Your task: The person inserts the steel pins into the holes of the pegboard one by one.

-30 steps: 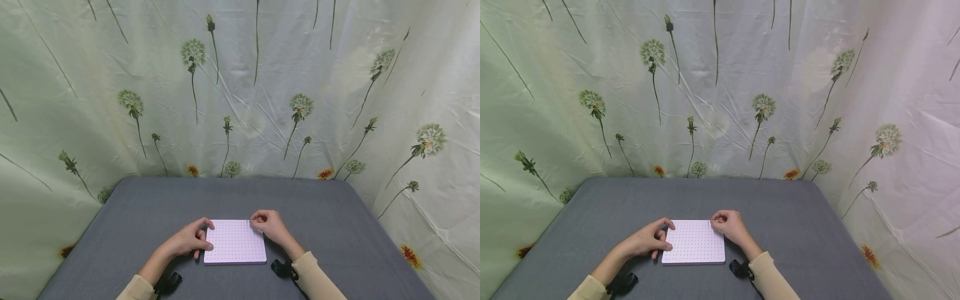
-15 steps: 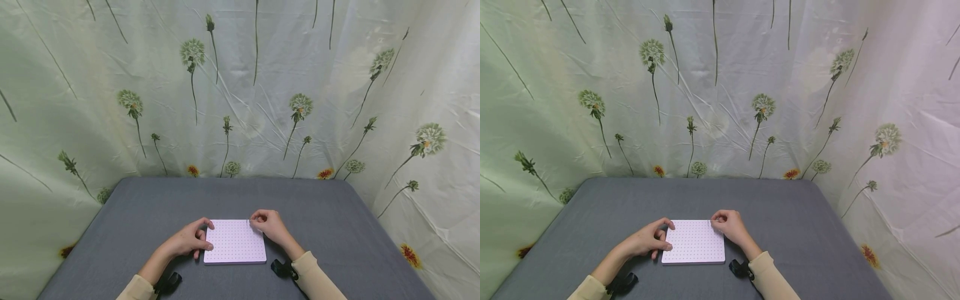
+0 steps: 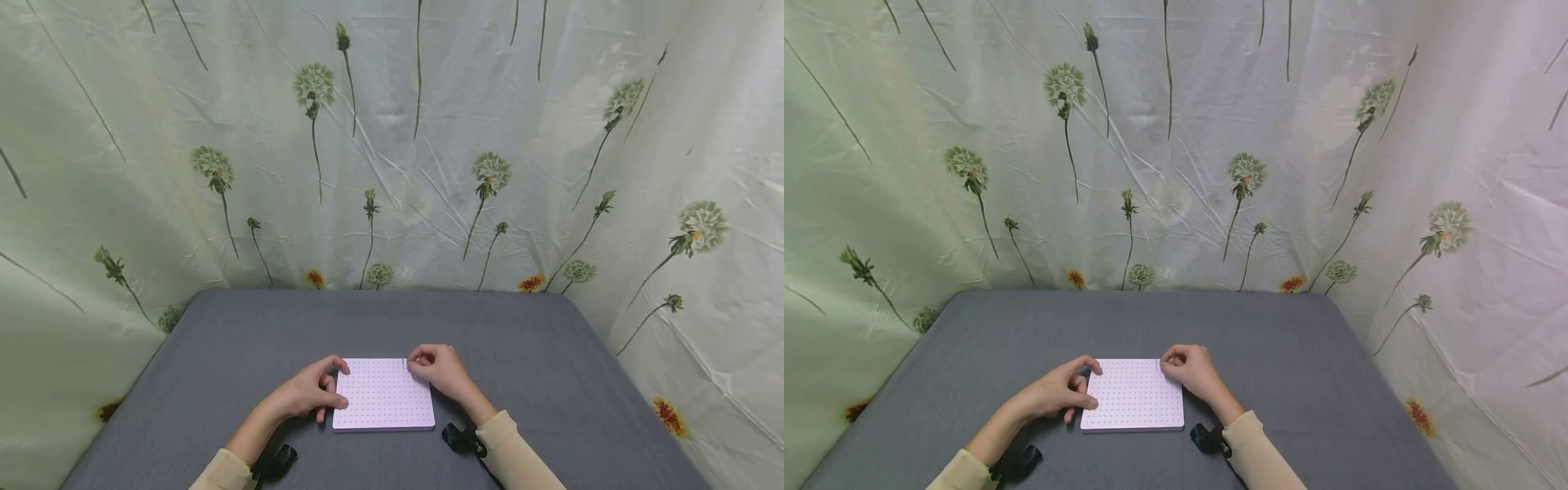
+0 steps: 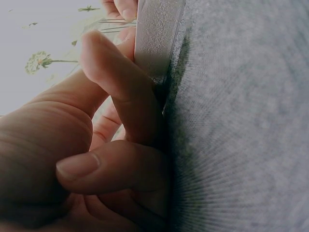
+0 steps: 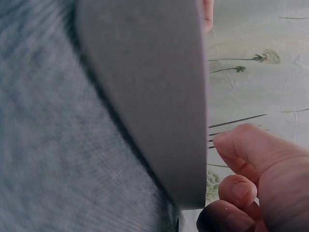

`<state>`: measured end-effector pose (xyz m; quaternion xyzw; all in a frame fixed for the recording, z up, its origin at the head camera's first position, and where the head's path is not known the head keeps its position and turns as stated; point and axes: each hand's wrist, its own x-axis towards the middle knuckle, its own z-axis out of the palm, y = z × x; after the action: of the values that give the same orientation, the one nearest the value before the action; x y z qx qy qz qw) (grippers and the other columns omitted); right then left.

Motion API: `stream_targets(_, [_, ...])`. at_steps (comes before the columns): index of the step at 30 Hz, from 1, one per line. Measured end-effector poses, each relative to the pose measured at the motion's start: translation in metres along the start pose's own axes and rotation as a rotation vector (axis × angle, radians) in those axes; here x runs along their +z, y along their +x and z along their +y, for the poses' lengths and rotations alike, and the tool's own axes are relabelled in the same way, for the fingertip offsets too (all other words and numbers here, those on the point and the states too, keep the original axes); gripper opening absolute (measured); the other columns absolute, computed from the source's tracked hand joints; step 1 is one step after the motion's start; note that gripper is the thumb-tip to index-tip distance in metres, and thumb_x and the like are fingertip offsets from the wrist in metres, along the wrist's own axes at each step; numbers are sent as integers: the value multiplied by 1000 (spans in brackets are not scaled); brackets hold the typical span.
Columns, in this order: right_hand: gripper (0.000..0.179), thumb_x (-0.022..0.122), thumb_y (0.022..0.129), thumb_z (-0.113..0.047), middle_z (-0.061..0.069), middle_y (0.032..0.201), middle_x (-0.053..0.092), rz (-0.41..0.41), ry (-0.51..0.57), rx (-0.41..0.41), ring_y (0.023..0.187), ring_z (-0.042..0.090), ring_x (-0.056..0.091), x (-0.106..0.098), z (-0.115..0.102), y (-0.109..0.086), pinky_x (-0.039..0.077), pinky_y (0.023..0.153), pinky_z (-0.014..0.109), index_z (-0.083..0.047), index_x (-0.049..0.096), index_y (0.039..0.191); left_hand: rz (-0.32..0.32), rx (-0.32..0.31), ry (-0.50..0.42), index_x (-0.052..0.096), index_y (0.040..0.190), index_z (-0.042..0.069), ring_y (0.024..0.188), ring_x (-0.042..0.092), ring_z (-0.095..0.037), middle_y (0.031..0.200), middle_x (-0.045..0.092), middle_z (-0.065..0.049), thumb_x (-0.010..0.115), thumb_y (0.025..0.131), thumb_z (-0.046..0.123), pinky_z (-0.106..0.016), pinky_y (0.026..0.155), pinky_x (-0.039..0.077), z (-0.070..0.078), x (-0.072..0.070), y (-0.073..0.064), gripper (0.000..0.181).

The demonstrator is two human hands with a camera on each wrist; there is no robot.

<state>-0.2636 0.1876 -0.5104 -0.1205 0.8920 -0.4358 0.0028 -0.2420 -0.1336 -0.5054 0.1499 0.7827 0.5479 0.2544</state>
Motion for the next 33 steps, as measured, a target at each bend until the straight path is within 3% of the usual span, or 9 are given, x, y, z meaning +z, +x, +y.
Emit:
stream_targets(7, [5, 81, 94, -18, -7, 73, 58, 14, 5, 27, 66, 7, 45, -6, 3, 0, 36, 62, 22, -14, 82, 92, -5, 4, 4, 53, 132, 8, 43, 58, -7, 67, 58, 1, 86, 89, 15, -21, 43, 32, -1, 0, 0, 55])
stream_targets(19, [9, 84, 92, -18, -7, 67, 48, 99, 27, 87, 63, 6, 42, -43, 18, -15, 35, 61, 24, -15, 83, 100, 2, -14, 12, 53, 133, 9, 44, 57, -10, 67, 58, 0, 87, 89, 15, -23, 44, 33, 0, 2, 0, 56])
stream_targets(26, [16, 84, 92, -15, -5, 66, 44, 134, 42, 127, 60, 5, 39, -57, 30, -30, 34, 60, 24, -9, 82, 107, 5, -19, 6, 53, 133, 8, 44, 57, -10, 67, 58, 0, 87, 89, 14, -22, 45, 34, 2, 2, 0, 56])
stream_targets(33, [19, 86, 89, -12, -6, 69, 56, 113, 5, 138, 61, 3, 44, -57, 46, -33, 35, 59, 21, -7, 83, 107, -1, -12, 7, 53, 134, 8, 44, 57, -9, 67, 58, 1, 86, 90, 16, -22, 44, 33, 2, 0, 0, 56])
